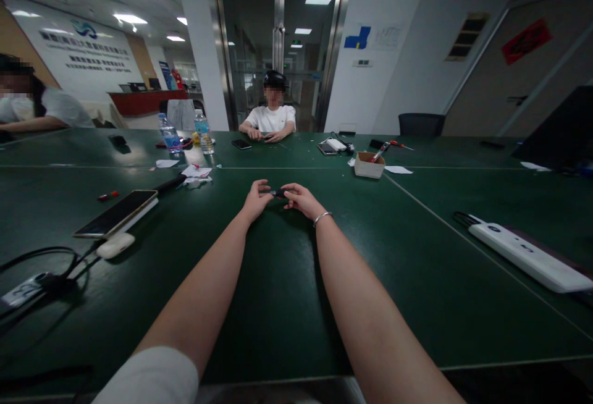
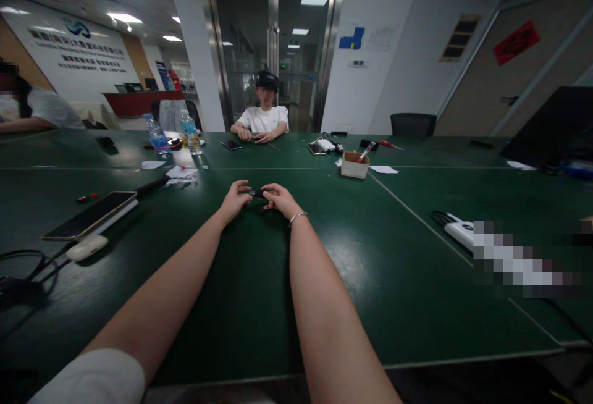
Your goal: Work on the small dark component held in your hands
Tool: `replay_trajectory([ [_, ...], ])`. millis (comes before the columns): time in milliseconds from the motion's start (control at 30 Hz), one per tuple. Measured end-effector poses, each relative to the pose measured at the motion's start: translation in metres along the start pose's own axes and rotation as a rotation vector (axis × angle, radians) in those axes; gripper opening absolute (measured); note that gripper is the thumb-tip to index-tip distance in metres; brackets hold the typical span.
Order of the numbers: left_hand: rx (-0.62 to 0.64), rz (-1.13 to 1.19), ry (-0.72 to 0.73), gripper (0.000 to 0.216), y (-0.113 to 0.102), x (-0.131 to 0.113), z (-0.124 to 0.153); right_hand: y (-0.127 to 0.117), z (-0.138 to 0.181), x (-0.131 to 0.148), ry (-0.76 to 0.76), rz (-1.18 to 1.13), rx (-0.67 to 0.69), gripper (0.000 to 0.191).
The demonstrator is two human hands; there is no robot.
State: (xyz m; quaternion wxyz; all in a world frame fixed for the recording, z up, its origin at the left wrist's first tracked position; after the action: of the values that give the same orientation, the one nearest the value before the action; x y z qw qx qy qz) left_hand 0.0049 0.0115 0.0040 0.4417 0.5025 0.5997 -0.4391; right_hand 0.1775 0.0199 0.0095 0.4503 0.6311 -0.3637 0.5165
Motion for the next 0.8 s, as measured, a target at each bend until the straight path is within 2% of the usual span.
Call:
replay_trajectory([
  [100,0.020,0.009,-0.060,0.046,0.0003,-0.0009,0.0008,-0.0001,-0.0002,-0.0001,-0.008,0.001,-0.001,0.018],
  [200,0.017,0.002,0.013,0.047,-0.0004,-0.0035,0.0013,-0.0002,-0.0003,-0.0003,-0.008,0.005,0.005,0.019],
  [367,0.074,-0.013,-0.049,0.026,-0.0016,-0.0030,0.0012,-0.0002,0.0001,-0.0001,-0.019,0.016,0.001,0.019],
  [467,0.090,-0.032,0.060,0.028,-0.0012,-0.0032,0.0013,-0.0001,0.0001,0.0000,-0.015,0.017,0.001,0.019],
  [600,0.077,-0.028,-0.016,0.028,0.0000,-0.0015,0.0005,-0.0001,-0.0004,0.0000,-0.011,0.017,0.002,0.020],
  [733,0.056,-0.038,0.039,0.030,-0.0002,-0.0017,-0.0008,0.0003,-0.0001,0.0003,-0.013,0.017,-0.001,0.019],
  [800,0.056,-0.033,-0.002,0.027,-0.0004,-0.0016,-0.0009,0.0007,0.0004,0.0007,-0.014,0.018,0.000,0.019],
])
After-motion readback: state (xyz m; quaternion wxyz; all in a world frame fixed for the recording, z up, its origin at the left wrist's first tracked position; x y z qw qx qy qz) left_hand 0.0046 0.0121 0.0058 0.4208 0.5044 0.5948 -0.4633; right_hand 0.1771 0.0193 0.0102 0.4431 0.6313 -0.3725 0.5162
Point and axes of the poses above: each hand's wrist, its own z-axis away from the middle knuckle, its own y-axis out of the palm, x = y × z, the point moved 1 cm from there along -z, towards the middle knuckle, and after that the axes turned 2 degrees about -x, right-handed, at the moved point
